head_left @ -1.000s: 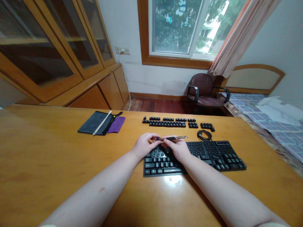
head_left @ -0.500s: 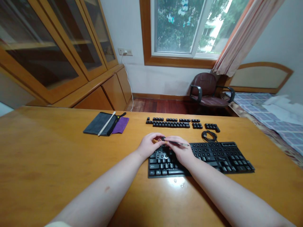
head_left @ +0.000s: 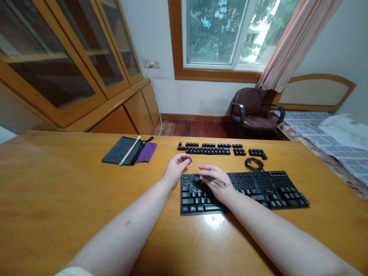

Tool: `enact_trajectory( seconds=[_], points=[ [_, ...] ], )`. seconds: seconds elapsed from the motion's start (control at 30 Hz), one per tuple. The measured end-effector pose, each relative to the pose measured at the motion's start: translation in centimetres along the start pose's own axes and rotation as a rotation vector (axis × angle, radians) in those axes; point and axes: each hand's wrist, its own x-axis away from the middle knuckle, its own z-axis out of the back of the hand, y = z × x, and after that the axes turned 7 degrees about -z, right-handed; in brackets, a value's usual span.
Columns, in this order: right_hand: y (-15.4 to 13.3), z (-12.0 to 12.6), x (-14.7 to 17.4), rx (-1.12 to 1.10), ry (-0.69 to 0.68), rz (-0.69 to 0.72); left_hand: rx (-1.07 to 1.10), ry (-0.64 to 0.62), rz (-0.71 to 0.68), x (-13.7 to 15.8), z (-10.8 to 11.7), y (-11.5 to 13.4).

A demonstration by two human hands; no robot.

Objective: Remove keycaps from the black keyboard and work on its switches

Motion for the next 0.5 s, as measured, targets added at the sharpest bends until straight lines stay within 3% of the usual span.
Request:
enact_trajectory(
  seconds=[0.1, 0.2, 0.5],
  points=[
    [-0.2, 0.1, -0.1, -0.029, 0.050, 0.009, -0.289, 0.060, 0.048, -0.9, 1.3, -1.1],
    [-0.4, 0.3, -0.3, -0.058, 0.061, 0.016, -0.604, -0.001, 0.032, -1.4, 2.4, -1.8],
    [-0.6, 0.2, -0.3, -0.094, 0.062, 0.036, -0.712, -0.018, 0.037, -3.3, 2.6, -1.7]
  ],
)
